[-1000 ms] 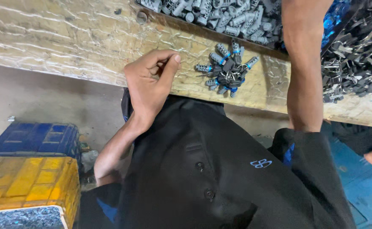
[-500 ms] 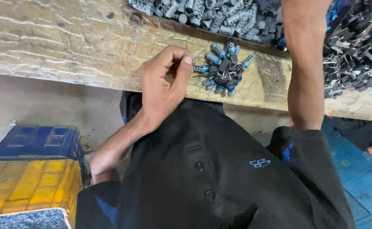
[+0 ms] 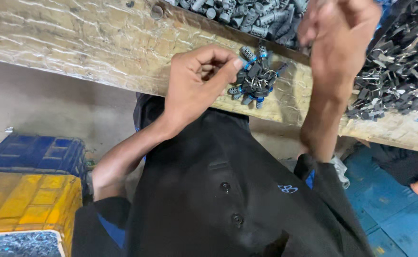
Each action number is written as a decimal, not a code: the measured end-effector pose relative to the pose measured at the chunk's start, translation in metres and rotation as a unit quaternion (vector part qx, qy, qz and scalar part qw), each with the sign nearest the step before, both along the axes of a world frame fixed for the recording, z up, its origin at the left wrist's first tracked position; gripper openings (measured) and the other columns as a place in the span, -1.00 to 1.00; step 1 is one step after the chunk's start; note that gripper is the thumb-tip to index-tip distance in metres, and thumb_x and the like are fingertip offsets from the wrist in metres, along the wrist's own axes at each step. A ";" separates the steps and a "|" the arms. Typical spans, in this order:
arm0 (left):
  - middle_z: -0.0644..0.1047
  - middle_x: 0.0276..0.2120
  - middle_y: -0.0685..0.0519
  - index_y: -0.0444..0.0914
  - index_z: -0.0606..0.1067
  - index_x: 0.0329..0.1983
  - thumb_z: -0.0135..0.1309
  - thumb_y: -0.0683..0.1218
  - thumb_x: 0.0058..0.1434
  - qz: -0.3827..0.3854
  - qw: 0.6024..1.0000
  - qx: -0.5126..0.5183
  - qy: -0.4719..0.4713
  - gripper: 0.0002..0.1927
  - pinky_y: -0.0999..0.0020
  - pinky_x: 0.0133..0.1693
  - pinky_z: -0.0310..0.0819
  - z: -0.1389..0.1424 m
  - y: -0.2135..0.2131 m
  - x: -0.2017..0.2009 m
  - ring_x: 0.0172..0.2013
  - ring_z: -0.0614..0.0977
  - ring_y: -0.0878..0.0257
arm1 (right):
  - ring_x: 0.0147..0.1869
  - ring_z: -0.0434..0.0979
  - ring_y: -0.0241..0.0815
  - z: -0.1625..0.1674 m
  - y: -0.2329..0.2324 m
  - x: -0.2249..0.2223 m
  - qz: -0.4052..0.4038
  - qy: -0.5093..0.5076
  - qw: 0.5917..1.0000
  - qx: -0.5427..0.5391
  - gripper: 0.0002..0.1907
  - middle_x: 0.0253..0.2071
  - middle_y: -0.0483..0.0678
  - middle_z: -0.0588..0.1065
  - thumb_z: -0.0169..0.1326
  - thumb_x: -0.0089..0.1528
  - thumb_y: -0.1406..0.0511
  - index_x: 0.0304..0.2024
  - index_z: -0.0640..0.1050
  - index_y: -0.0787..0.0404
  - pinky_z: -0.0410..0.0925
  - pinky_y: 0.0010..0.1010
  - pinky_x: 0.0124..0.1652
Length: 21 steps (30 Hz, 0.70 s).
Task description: The person threads keys and gray plastic connector housings onto metal split rings at a workbench, prying each ring open by hand to slide items on. Assembled keychains accumulate on the bench as the person works through parts from the bins.
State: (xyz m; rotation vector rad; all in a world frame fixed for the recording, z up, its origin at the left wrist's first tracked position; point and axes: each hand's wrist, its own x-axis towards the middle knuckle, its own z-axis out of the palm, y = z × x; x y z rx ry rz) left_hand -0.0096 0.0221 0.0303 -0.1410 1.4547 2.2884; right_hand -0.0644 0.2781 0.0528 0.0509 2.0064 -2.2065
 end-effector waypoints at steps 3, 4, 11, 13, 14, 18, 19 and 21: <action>0.57 -0.37 0.17 -0.35 0.58 -0.14 0.14 -0.20 0.48 -0.033 0.999 0.042 0.007 -0.90 0.56 -0.37 0.38 0.006 0.008 -0.001 -0.40 0.50 0.54 | -0.51 0.30 -0.32 0.006 -0.026 0.048 0.018 -0.079 0.988 -0.129 -0.78 -0.37 0.03 0.47 0.24 0.38 0.37 -0.18 0.52 0.46 0.19 -0.55 -0.49; 0.57 -0.36 0.16 -0.36 0.58 -0.13 0.14 -0.20 0.48 -0.050 0.997 0.060 0.003 -0.91 0.55 -0.36 0.39 0.008 0.010 0.000 -0.40 0.50 0.54 | -0.50 0.30 -0.33 0.008 -0.031 0.063 0.014 -0.100 0.984 -0.150 -0.76 -0.35 0.05 0.47 0.27 0.37 0.37 -0.18 0.53 0.48 0.17 -0.57 -0.49; 0.58 -0.39 0.11 -0.34 0.59 -0.12 0.16 -0.23 0.49 -0.062 0.996 0.023 0.061 -0.95 0.57 -0.46 0.38 0.016 0.017 0.006 -0.47 0.53 0.51 | -0.41 0.34 -0.32 0.013 -0.034 0.094 -0.049 -0.136 0.981 -0.130 -0.75 -0.28 0.09 0.50 0.31 0.36 0.39 -0.18 0.55 0.53 0.17 -0.55 -0.42; 0.60 -0.40 0.11 -0.33 0.60 -0.13 0.17 -0.23 0.48 -0.060 0.995 -0.006 0.081 -0.95 0.55 -0.42 0.42 0.016 0.017 0.007 -0.44 0.56 0.50 | -0.41 0.34 -0.34 0.014 -0.038 0.092 -0.048 -0.123 0.984 -0.122 -0.76 -0.28 0.08 0.51 0.30 0.36 0.38 -0.17 0.55 0.52 0.18 -0.55 -0.41; 0.60 -0.40 0.11 -0.33 0.60 -0.15 0.17 -0.23 0.48 -0.055 0.996 -0.007 0.073 -0.94 0.55 -0.43 0.41 0.017 0.018 0.007 -0.44 0.56 0.49 | -0.41 0.35 -0.34 0.015 -0.040 0.092 -0.048 -0.115 0.986 -0.115 -0.77 -0.27 0.06 0.51 0.30 0.36 0.39 -0.16 0.56 0.50 0.19 -0.55 -0.41; 0.58 -0.45 0.10 -0.33 0.59 -0.20 0.18 -0.23 0.44 -0.038 0.998 -0.024 0.039 -0.92 0.53 -0.46 0.41 0.019 0.022 0.012 -0.49 0.55 0.48 | -0.33 0.38 -0.35 0.020 -0.044 0.093 -0.046 -0.100 0.993 -0.043 -0.79 -0.24 0.03 0.52 0.30 0.40 0.41 -0.15 0.57 0.50 0.20 -0.55 -0.34; 0.58 -0.47 0.10 -0.33 0.59 -0.21 0.18 -0.23 0.43 -0.035 0.998 -0.032 0.031 -0.93 0.53 -0.47 0.41 0.019 0.022 0.014 -0.50 0.55 0.47 | -0.30 0.39 -0.34 0.021 -0.044 0.094 -0.044 -0.094 0.994 -0.015 -0.80 -0.23 0.02 0.53 0.30 0.40 0.42 -0.14 0.57 0.49 0.21 -0.55 -0.31; 0.59 -0.40 0.07 -0.33 0.58 -0.17 0.19 -0.22 0.44 -0.013 0.980 -0.140 0.139 -0.95 0.49 -0.38 0.47 0.021 0.021 0.017 -0.42 0.60 0.44 | -0.26 0.41 -0.34 0.022 -0.048 0.093 -0.031 -0.059 0.995 0.075 -0.84 -0.22 -0.01 0.54 0.31 0.38 0.44 -0.12 0.59 0.46 0.23 -0.56 -0.28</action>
